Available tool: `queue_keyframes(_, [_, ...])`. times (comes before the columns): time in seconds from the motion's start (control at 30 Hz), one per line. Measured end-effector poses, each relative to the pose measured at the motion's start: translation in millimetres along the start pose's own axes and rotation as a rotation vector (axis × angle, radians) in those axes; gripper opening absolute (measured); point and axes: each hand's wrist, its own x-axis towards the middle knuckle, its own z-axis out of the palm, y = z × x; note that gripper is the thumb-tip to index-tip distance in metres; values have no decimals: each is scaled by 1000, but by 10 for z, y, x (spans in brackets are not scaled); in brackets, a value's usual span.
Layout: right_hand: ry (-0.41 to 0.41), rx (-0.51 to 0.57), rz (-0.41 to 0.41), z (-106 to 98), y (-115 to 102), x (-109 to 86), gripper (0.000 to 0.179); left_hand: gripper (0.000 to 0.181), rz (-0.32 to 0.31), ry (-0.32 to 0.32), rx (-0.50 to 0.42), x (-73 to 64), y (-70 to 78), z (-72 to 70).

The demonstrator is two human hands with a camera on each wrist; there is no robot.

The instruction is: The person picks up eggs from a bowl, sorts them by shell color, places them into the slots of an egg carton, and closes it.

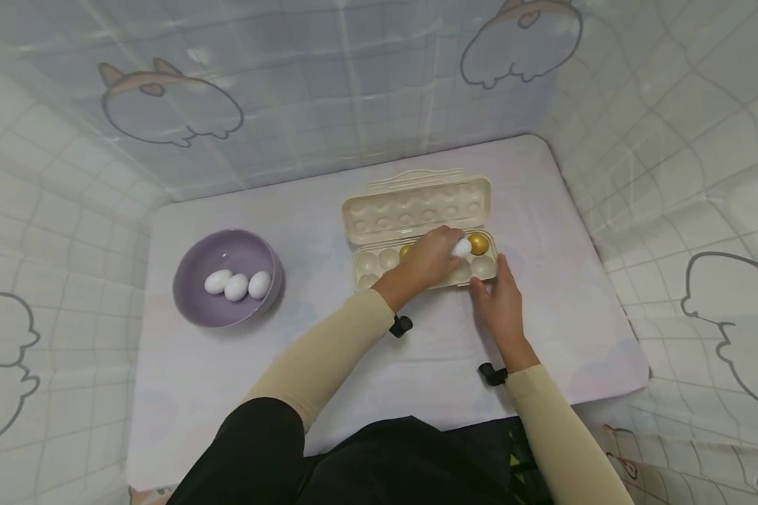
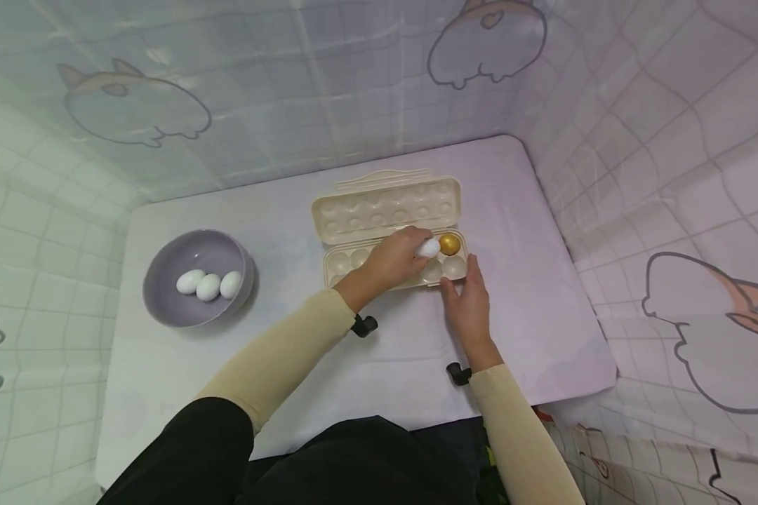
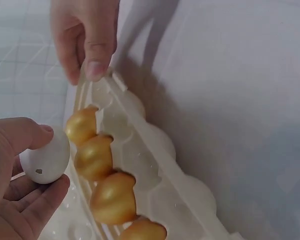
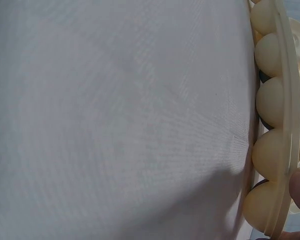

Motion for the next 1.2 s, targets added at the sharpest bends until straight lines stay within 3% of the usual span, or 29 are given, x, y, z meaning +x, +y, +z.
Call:
queue_keyframes(0.43, [11,2,-21,18,-15,12,81,37,71,-93,136,165,134,152])
queue_keyframes(0.9, [30,-2,-6,4,4,19,78,42,45,-187,200,275,364,246])
queue_keyframes(1.2, [27,4,4,12,9,22,75,33,85,-202,288,377,470,398])
